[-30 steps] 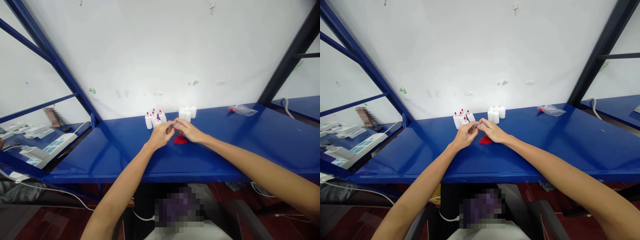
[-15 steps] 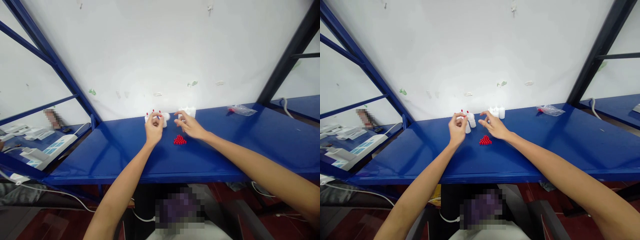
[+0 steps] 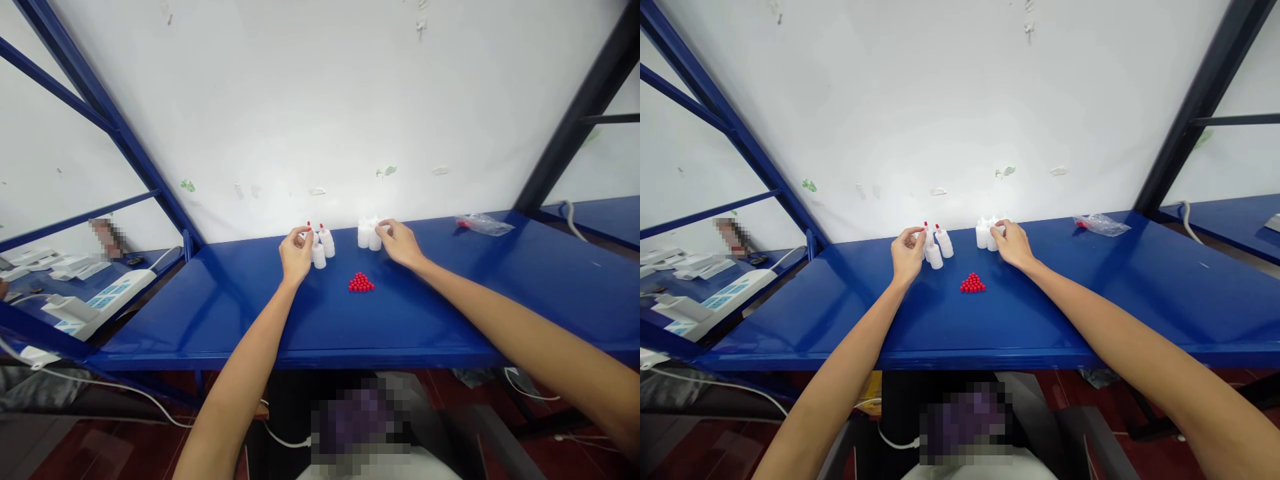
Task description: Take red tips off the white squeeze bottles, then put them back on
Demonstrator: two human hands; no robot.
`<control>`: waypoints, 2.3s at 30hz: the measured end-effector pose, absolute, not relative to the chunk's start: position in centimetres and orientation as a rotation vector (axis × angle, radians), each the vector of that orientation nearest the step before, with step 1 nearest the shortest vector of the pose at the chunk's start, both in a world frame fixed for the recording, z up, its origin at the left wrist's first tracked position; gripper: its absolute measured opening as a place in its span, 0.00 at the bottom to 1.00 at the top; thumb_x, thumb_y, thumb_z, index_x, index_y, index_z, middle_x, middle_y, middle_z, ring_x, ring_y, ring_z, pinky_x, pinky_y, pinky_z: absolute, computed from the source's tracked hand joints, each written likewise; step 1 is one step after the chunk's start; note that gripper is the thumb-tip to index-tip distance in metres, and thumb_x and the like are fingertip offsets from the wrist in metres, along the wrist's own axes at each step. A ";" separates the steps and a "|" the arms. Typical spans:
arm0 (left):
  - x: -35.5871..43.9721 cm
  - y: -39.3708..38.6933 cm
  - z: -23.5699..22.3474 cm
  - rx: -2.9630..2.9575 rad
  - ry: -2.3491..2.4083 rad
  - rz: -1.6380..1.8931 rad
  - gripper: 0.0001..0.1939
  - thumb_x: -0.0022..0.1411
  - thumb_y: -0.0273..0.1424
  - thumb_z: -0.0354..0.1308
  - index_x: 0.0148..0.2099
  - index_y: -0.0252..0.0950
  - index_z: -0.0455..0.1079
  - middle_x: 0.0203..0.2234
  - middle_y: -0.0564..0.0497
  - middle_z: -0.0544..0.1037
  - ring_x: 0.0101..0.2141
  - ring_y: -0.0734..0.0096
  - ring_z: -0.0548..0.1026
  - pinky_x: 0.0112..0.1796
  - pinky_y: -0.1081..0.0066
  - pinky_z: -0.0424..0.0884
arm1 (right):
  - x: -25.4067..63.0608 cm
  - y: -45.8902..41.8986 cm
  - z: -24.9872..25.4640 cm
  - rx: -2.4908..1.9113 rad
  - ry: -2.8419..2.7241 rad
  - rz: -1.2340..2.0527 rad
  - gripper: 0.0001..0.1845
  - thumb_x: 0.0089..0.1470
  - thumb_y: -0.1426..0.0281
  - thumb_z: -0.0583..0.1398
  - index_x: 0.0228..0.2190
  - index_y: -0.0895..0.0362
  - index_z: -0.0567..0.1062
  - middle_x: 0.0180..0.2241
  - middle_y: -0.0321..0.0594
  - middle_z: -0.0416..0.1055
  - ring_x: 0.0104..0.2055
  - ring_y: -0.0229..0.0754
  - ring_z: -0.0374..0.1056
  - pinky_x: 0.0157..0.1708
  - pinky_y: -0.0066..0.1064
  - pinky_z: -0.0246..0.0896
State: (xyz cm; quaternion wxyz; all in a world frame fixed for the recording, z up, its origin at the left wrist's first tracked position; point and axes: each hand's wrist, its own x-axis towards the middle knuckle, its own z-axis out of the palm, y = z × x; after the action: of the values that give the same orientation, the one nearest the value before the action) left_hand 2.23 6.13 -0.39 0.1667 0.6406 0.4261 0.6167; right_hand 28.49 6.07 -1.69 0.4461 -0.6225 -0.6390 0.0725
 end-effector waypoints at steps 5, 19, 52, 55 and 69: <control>2.4 6.2 -0.6 1.868 1.243 1.675 0.16 0.62 0.40 0.57 0.44 0.34 0.76 0.17 0.59 0.60 0.22 0.77 0.60 0.28 0.75 0.59 | 27.8 5.5 -1.5 -1.592 -1.599 0.207 0.14 0.54 0.58 0.56 0.36 0.55 0.72 0.26 0.39 0.69 0.30 0.44 0.65 0.32 0.34 0.55; 3.5 2.7 -0.3 2.600 0.996 0.997 0.11 0.64 0.36 0.52 0.37 0.35 0.73 0.18 0.58 0.63 0.20 0.77 0.61 0.27 0.73 0.56 | 26.6 4.7 -1.9 -1.237 -1.900 0.311 0.15 0.48 0.57 0.60 0.31 0.56 0.70 0.33 0.40 0.68 0.32 0.41 0.62 0.36 0.34 0.56; 4.4 1.6 -0.3 3.109 0.880 0.072 0.24 0.72 0.47 0.36 0.43 0.37 0.68 0.34 0.47 0.78 0.31 0.62 0.76 0.30 0.69 0.63 | 26.3 4.1 -2.0 -1.203 -2.068 0.367 0.11 0.51 0.66 0.56 0.37 0.56 0.71 0.29 0.36 0.69 0.28 0.40 0.61 0.34 0.31 0.54; 4.4 1.5 -0.2 3.105 0.887 0.064 0.23 0.73 0.45 0.37 0.42 0.37 0.68 0.34 0.47 0.79 0.31 0.63 0.76 0.29 0.69 0.62 | 26.2 4.0 -1.8 -1.210 -2.073 0.357 0.12 0.51 0.66 0.56 0.37 0.56 0.71 0.29 0.36 0.70 0.29 0.40 0.61 0.34 0.31 0.54; 3.6 2.0 -0.3 3.082 0.907 0.273 0.20 0.73 0.41 0.38 0.39 0.37 0.67 0.27 0.50 0.76 0.27 0.66 0.73 0.30 0.69 0.60 | 26.0 3.5 -1.6 -1.187 -2.105 0.393 0.13 0.56 0.62 0.54 0.39 0.56 0.73 0.29 0.36 0.70 0.26 0.39 0.60 0.32 0.30 0.52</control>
State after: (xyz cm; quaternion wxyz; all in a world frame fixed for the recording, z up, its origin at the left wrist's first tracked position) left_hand 3.59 2.00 -0.30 -0.0414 0.9551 0.2811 0.0844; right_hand 26.02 3.52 -1.58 0.3398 -0.4559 -0.8086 0.1508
